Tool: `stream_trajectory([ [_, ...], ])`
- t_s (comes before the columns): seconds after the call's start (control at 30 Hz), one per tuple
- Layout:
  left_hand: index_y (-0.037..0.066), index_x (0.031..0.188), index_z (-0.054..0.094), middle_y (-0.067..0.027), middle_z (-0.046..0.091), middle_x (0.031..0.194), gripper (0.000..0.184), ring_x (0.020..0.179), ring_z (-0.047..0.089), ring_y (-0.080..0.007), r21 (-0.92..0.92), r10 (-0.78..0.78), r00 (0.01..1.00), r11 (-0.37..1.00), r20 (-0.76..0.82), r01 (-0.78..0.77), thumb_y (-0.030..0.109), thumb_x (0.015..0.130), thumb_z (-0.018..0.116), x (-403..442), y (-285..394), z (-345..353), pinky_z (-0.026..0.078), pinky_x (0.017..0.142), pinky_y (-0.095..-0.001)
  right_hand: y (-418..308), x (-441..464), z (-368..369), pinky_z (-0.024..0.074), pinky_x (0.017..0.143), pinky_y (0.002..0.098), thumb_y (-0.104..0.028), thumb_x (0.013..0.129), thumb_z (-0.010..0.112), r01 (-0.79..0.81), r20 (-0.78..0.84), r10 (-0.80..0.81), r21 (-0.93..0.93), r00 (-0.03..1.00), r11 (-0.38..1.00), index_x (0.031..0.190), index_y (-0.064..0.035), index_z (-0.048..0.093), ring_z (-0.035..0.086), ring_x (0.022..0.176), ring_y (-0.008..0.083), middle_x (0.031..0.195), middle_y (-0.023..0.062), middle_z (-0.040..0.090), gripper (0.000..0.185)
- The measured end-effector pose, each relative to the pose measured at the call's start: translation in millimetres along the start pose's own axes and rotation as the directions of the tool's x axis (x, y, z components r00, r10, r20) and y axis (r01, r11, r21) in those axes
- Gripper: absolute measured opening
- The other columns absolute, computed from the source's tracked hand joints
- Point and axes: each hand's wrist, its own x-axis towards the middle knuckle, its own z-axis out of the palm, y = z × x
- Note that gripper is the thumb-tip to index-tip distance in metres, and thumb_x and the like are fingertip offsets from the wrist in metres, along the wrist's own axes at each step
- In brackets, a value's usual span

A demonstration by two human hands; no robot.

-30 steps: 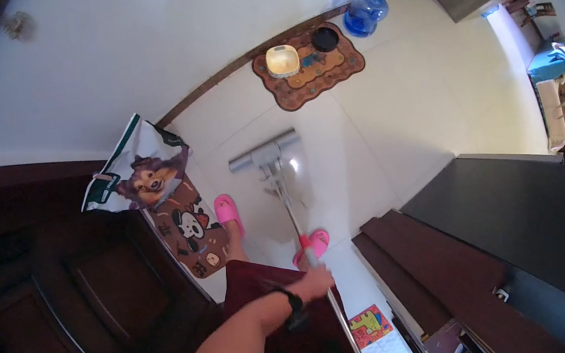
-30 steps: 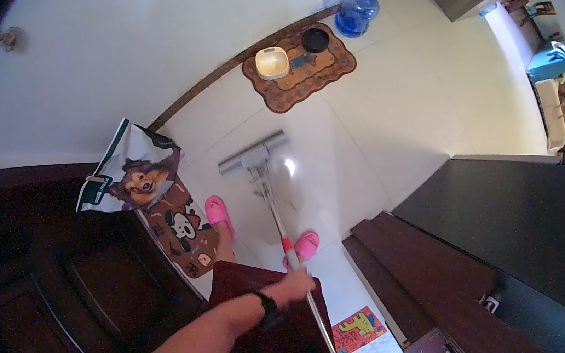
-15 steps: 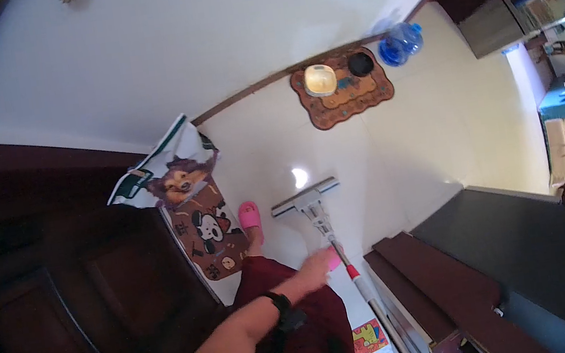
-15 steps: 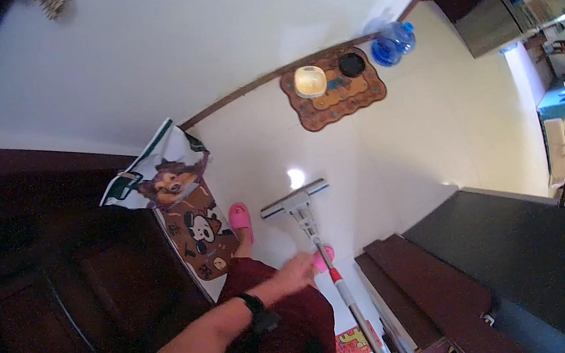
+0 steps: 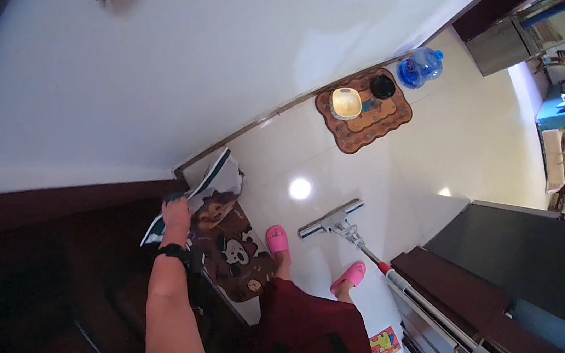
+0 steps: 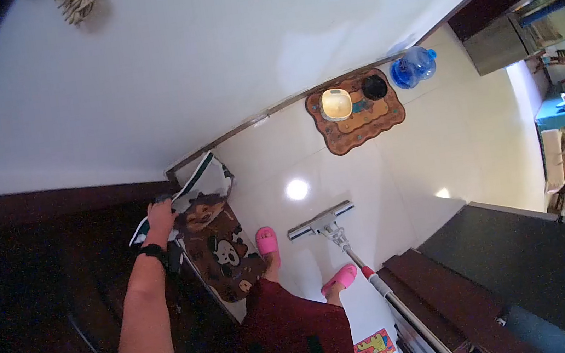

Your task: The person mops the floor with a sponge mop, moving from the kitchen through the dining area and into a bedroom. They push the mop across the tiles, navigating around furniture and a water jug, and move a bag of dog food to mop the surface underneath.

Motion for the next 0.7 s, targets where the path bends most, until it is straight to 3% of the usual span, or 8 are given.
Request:
stream_trajectory([
  [0.1,0.010,0.080,0.059,-0.0094,0.062,0.076,0.009,0.080,0.060,-0.0278,0.045,-0.029,0.999,0.999,-0.030,0.030,0.016,0.073,0.058,18.3,-5.5,16.6,0.046,0.072,-0.0415,-19.8,-8.9,-2.8,0.0366,0.044,0.0222,-0.016,0.086,0.053,0.140,-0.029,-0.145,-0.146,0.989,0.979,0.119,-0.0065,0.052,0.042,0.049,0.0043,0.064,0.0017,0.053,0.035],
  [0.13,0.010,0.078,0.060,-0.0101,0.062,0.074,0.008,0.078,0.060,-0.0279,0.058,0.038,0.997,0.998,-0.069,-0.034,0.014,0.073,0.056,20.5,-4.2,21.2,0.047,0.069,-0.0413,-8.9,-2.9,2.0,0.0365,0.043,0.0236,-0.016,0.086,0.053,0.454,-0.134,-0.504,-0.287,0.853,0.844,0.116,-0.0053,0.054,0.041,0.047,0.0055,0.059,0.0036,0.051,0.032],
  [0.27,0.009,0.072,0.060,-0.0122,0.061,0.070,0.007,0.073,0.061,-0.0288,0.083,0.245,0.953,0.969,-0.177,-0.233,0.011,0.071,0.053,25.3,22.2,-20.0,0.047,0.063,-0.0417,-26.4,-10.0,-5.6,0.0379,0.044,0.0255,-0.015,0.086,0.052,0.133,-0.071,-0.150,-0.198,0.986,0.971,0.114,-0.0035,0.054,0.043,0.048,0.0071,0.066,0.0075,0.057,0.031],
  [0.37,0.008,0.070,0.059,-0.0129,0.060,0.068,0.006,0.070,0.060,-0.0299,0.063,0.342,0.917,0.940,-0.208,-0.336,0.010,0.070,0.054,27.5,40.2,-74.6,0.046,0.062,-0.0421,-29.3,-9.5,-6.6,0.0379,0.044,0.0256,-0.015,0.085,0.052,0.245,-0.120,-0.270,-0.187,0.955,0.951,0.113,-0.0037,0.055,0.044,0.047,0.0075,0.064,0.0072,0.057,0.030],
  [0.5,0.008,0.069,0.058,-0.0135,0.059,0.066,0.004,0.067,0.060,-0.0314,0.033,0.449,0.863,0.890,-0.232,-0.455,0.010,0.070,0.055,45.5,63.4,-121.3,0.046,0.059,-0.0424,-15.9,-8.1,-10.0,0.0375,0.044,0.0256,-0.018,0.086,0.052,0.097,-0.086,-0.117,-0.207,0.989,0.973,0.114,-0.0051,0.055,0.044,0.046,0.0074,0.059,0.0076,0.054,0.032],
  [0.53,0.008,0.069,0.058,-0.0134,0.060,0.066,0.005,0.066,0.060,-0.0313,0.049,0.448,0.861,0.891,-0.240,-0.451,0.010,0.070,0.055,51.4,74.1,-128.2,0.046,0.058,-0.0424,-16.5,-8.4,-10.8,0.0370,0.044,0.0266,-0.020,0.086,0.051,0.203,-0.098,-0.239,-0.281,0.966,0.938,0.115,-0.0059,0.054,0.044,0.045,0.0088,0.056,0.0094,0.051,0.032],
  [0.63,0.008,0.069,0.058,-0.0130,0.060,0.067,0.006,0.065,0.061,-0.0309,0.090,0.456,0.850,0.889,-0.263,-0.449,0.011,0.072,0.054,68.6,103.3,-134.7,0.047,0.058,-0.0424,-16.2,-9.9,-8.1,0.0364,0.045,0.0286,-0.020,0.085,0.052,0.176,-0.095,-0.195,-0.175,0.976,0.969,0.114,-0.0065,0.055,0.043,0.044,0.0108,0.054,0.0110,0.047,0.032],
  [0.7,0.009,0.069,0.059,-0.0127,0.061,0.067,0.007,0.065,0.061,-0.0305,0.119,0.474,0.833,0.880,-0.287,-0.459,0.011,0.073,0.053,87.1,123.1,-129.7,0.048,0.059,-0.0426,-10.5,-9.8,-0.5,0.0349,0.043,0.0308,-0.018,0.084,0.053,0.315,-0.180,-0.338,-0.146,0.924,0.938,0.110,-0.0043,0.057,0.041,0.044,0.0121,0.051,0.0115,0.044,0.029],
])
